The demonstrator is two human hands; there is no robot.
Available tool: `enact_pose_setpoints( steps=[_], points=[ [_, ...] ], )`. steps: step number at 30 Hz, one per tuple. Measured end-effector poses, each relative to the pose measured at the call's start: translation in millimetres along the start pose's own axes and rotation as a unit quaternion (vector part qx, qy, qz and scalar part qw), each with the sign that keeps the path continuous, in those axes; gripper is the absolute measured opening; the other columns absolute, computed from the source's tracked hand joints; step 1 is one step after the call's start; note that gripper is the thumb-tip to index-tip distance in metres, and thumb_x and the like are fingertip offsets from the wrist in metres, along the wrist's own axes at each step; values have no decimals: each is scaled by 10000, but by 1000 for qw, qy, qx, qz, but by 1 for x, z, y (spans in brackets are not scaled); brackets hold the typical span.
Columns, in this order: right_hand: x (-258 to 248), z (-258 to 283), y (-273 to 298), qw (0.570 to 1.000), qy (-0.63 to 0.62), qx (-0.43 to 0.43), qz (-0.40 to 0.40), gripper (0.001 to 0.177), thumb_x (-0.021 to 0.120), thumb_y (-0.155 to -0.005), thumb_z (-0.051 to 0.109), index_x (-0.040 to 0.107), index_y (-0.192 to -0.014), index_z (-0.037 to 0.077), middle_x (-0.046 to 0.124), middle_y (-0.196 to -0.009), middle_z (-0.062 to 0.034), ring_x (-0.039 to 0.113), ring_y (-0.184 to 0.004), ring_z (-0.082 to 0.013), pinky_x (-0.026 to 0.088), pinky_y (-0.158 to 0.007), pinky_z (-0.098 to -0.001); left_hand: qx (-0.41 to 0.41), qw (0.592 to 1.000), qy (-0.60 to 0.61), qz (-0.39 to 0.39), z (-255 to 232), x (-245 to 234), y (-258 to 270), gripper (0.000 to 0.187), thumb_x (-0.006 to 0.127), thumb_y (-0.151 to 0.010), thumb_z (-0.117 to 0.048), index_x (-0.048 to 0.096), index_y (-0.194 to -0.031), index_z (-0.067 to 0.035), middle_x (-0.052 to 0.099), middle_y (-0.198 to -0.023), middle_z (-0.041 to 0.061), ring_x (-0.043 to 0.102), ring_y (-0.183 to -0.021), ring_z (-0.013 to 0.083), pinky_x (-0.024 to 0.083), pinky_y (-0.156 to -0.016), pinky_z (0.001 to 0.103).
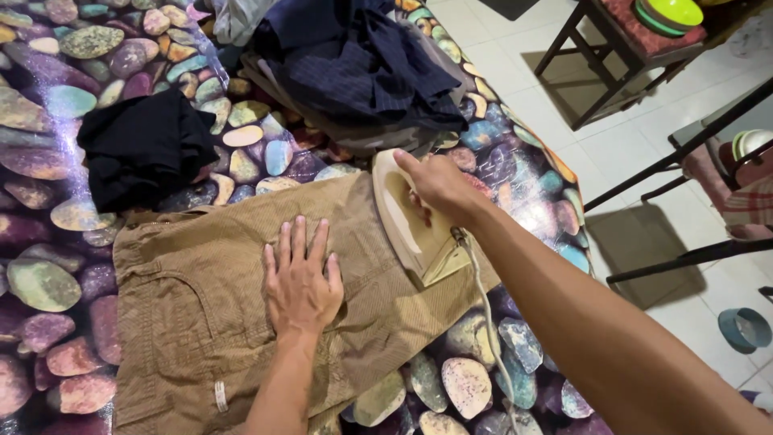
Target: The recorder is ironing a pair of corduroy shorts on a flat surface covered with a patterned cloth.
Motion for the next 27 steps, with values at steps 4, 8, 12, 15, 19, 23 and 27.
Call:
enact_pose_setpoints(
  steps=[4, 8, 12, 15, 19, 23, 27],
  points=[
    [-1, -19, 14, 1000, -1, 4, 5, 655, 465, -1040, 537, 592, -653, 24, 528, -552, -69, 499, -366, -175, 471, -380, -347, 1, 1000, -1, -3, 0, -1, -1, 606, 528, -939, -328, 467, -1533, -225, 382, -1623, 125, 326, -1504, 329, 197, -1229, 523],
    [-7, -51, 57, 997, 51, 52, 8, 581, 464, -1021, 536, 616, -692, 81, 542, -570, -47, 483, -378, -151, 451, -377, -344, -2, 1000, 4, -1, 2, 0, -1, 606, 526, -945, -335, 458, -1537, -224, 378, -1625, 122, 323, -1504, 329, 194, -1232, 521],
    [-15, -80, 97, 994, 50, 99, 16, 596, 467, -1018, 539, 611, -694, 59, 524, -559, -65, 477, -374, -169, 436, -364, -357, -6, 1000, 3, 2, 0, -2, 0, 617, 527, -934, -333, 453, -1537, -224, 375, -1623, 120, 320, -1506, 323, 191, -1235, 518],
    [-17, -81, 92, 992, 59, 111, 12, 623, 472, -1020, 538, 620, -694, 28, 534, -552, -89, 475, -373, -191, 425, -362, -369, -5, 1000, 8, 10, 1, 1, -2, 619, 528, -937, -335, 445, -1540, -222, 366, -1620, 130, 314, -1499, 330, 187, -1227, 522],
    [-6, -56, 55, 995, 58, 81, 16, 604, 460, -1017, 539, 650, -720, 49, 554, -564, -76, 478, -388, -176, 430, -375, -360, -8, 1000, 12, 0, 1, -2, -1, 612, 523, -946, -333, 443, -1544, -228, 364, -1635, 123, 309, -1517, 330, 187, -1242, 515],
    [7, -14, 7, 998, 56, 2, 11, 594, 437, -1029, 541, 652, -726, 77, 548, -589, -56, 496, -398, -158, 456, -385, -351, -6, 1000, 0, 13, 3, 4, -1, 620, 526, -939, -336, 441, -1542, -221, 361, -1628, 130, 313, -1505, 331, 193, -1229, 524],
    [12, 3, -12, 1000, 11, 2, -4, 669, 464, -1045, 539, 635, -707, -13, 559, -599, -78, 532, -395, -165, 487, -387, -344, 2, 1000, -4, 0, 1, 2, -1, 612, 527, -951, -339, 448, -1542, -202, 371, -1621, 137, 322, -1494, 339, 205, -1215, 533]
  ],
)
Point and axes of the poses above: each hand's wrist, its own y-axis away from the middle knuckle, its own x-axis out of the palm, z = x × y, the point moved 6 cm from there along -y, towards the middle knuckle
